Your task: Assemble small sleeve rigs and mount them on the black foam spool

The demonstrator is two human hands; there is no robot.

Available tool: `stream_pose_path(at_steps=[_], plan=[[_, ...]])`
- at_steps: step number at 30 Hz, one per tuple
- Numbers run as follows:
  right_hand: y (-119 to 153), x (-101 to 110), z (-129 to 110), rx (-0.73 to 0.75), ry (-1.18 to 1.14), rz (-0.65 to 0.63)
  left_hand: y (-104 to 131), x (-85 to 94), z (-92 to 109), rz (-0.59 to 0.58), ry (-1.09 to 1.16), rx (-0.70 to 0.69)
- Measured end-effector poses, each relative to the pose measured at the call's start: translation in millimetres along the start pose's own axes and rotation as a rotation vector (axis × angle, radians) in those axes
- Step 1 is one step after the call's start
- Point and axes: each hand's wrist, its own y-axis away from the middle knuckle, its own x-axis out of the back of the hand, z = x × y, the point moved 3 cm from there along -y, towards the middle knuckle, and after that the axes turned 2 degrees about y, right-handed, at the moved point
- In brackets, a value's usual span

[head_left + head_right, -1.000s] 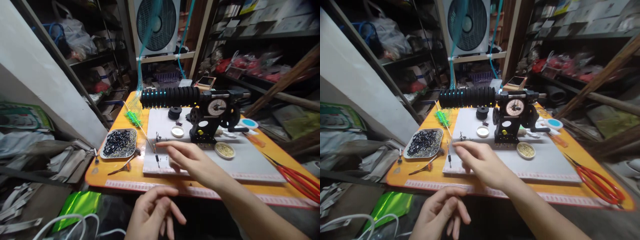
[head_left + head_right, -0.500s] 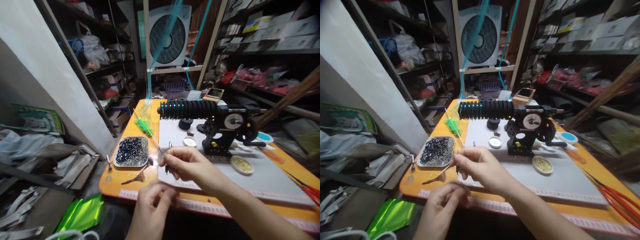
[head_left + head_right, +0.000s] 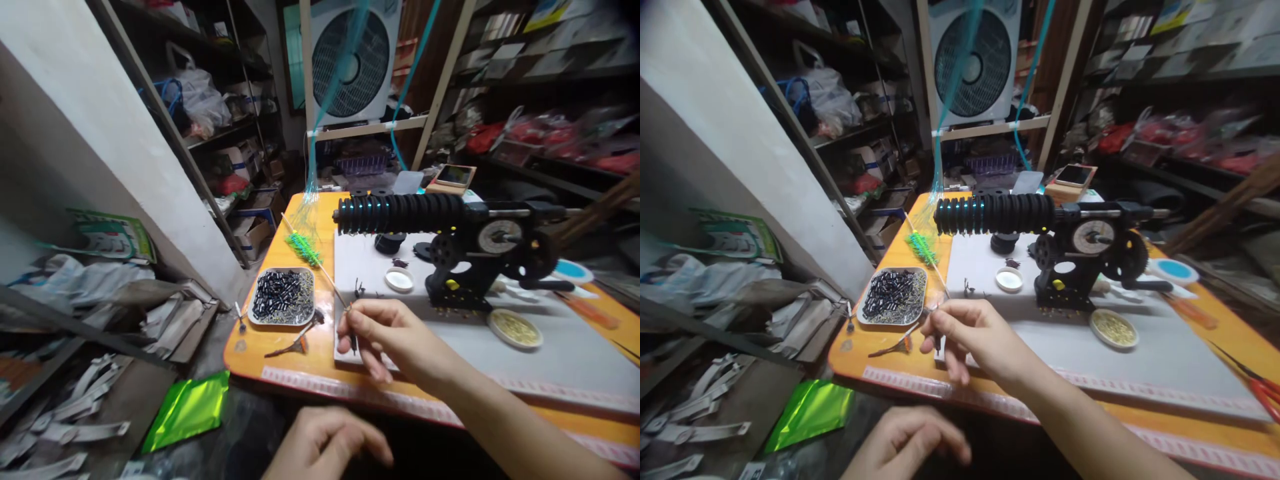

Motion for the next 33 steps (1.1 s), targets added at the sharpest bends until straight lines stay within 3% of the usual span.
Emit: stream_pose_path(at_steps=[3,6,8,11,16,18,25,33], plan=[[3,3,-19,0.077,0.133,-0.013,-12,17.1,23,0.367,-0.17,-0.11],[6,5,-38,0.245,0.342,0.0,-30,17.9,45,0.462,-0.155,-0.254],[7,4,-43,0.307,0.409,-0.014,-42,12.6,57,0.441,-0.145,-0.35],[7,5,-37,0.28,0.354,0.003,-49,1.0,58,0.355,-0.03,-0.332],[8,11,-19,0.229,0.262,0.099,-37,-24.1,36,0.114,0.606,-0.165],[9,14,-15,0.212,0.245,0.096,-32,-31.9,30,0.054,0.752,-0.102],[10,20,-10,0.172,0.198,0.083,-21,-38.8,19,-0.086,0.925,-0.03],[10,22,-9,0.168,0.181,0.075,-13,-44.1,-2,-0.205,1.057,-0.045]])
